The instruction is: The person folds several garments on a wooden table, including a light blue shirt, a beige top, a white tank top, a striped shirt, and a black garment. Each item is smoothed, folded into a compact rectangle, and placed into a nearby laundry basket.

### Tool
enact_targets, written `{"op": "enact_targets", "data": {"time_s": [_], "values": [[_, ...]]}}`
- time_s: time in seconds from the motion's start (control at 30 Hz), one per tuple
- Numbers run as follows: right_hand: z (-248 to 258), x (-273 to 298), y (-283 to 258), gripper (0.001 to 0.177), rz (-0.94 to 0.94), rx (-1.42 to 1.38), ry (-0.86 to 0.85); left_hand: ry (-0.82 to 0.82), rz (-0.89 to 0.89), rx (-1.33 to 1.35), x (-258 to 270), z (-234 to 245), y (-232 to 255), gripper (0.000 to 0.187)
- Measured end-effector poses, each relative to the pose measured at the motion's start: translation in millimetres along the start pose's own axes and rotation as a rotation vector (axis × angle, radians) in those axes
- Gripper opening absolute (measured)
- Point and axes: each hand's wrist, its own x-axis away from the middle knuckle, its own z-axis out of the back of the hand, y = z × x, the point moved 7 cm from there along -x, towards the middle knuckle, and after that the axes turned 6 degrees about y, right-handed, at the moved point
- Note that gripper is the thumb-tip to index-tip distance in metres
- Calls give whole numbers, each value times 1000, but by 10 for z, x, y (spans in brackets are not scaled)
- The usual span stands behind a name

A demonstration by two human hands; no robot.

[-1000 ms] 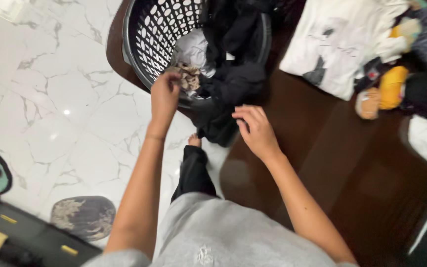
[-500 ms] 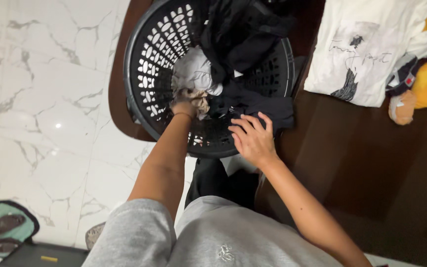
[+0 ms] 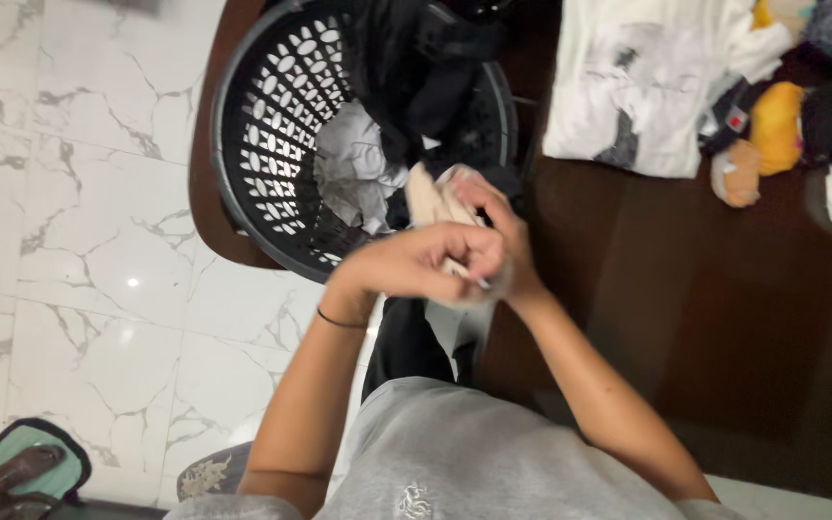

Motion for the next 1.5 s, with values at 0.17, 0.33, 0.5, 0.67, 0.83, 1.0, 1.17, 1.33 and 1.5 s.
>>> {"op": "enact_targets", "data": {"time_s": [0.17, 0.33, 0.5, 0.67, 0.83, 1.0, 1.17, 1.33, 1.5], "values": [[949, 567, 457, 14, -249, -358, -194, 349, -283, 274, -227, -576, 224, 15], [2397, 1464, 346, 42, -558, -300, -341, 599, -243, 429, -351, -746, -583, 11], [3515, 2089, 601, 41, -242, 448, 193, 1230, -183, -1083, -436, -1208, -1665, 26], [3442, 2781, 1129, 24, -417, 403, 131, 957, 161, -1266, -865, -1759, -2668, 18], [2858, 2998, 833, 38, 22, 513, -63, 725, -33, -1753, -1107, -2131, -2886, 29], [3131, 3024, 894, 19, 44, 380, 151, 765, 82, -1197, -1109, -2059, -2649, 18], [3720, 2807, 482, 23, 85, 432, 389, 569, 35, -794, -1444, -2265, -2166, 13], [4236, 2702, 46, 34, 167, 623, 467, 451, 3, -518, -1415, -2325, -1876, 20], [4557, 2865, 470, 29, -118, 591, 343, 441, -6, -308, -1275, -2299, -1889, 10]]}}
